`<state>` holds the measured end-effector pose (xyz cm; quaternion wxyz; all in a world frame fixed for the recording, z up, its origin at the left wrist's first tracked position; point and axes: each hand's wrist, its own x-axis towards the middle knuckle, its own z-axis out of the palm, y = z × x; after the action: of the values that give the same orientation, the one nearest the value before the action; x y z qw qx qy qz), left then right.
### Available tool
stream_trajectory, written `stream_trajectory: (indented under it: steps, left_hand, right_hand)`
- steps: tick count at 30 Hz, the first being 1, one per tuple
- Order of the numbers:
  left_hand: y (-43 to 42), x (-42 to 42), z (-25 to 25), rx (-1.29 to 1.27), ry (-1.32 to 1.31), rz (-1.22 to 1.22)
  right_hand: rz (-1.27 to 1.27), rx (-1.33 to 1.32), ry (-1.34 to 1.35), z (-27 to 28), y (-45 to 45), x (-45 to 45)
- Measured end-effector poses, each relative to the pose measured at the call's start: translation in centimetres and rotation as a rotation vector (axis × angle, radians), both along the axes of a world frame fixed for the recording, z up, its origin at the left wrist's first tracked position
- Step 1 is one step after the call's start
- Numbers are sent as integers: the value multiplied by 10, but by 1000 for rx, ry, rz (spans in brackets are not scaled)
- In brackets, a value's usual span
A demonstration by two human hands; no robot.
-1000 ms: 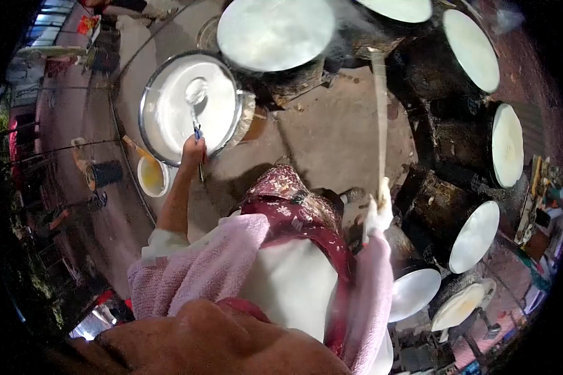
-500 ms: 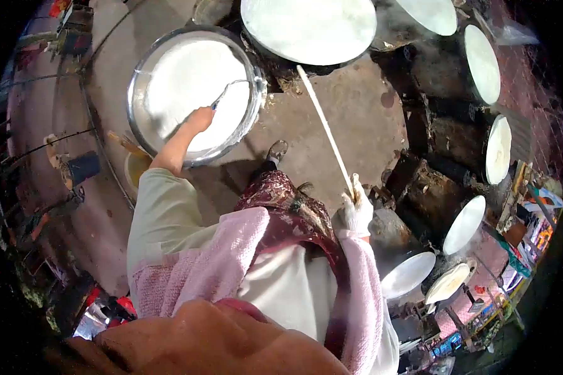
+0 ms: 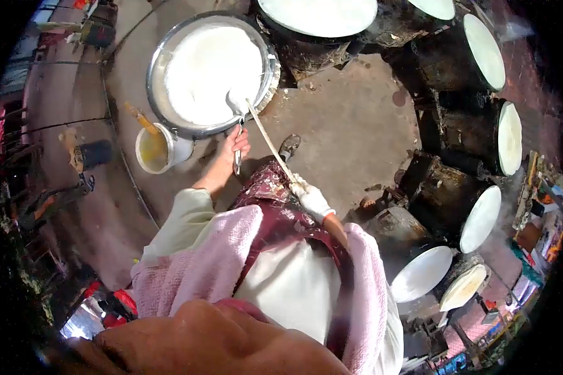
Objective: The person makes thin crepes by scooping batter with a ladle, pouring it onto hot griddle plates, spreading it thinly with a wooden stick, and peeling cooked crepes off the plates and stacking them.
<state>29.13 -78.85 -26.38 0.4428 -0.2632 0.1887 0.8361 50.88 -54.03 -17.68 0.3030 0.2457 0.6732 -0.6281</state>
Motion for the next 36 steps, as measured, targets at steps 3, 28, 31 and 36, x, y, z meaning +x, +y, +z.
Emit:
stream_trajectory:
  steps: [3,28,31,36]
  left_hand:
    - [16,22,45,313,-1,148]
    - [79,-32,367,-786,1287,-92]
    - [142,-11,360,-504,1268,-450]
    - [245,21,310,-38,873,-1130]
  right_hand:
    - [-118,-229,143,2,1,31]
    - [-1242,153,685,29,82,154]
    - [-1391,303,593,19,81,186]
    - [-1656,517,487,56,18,234]
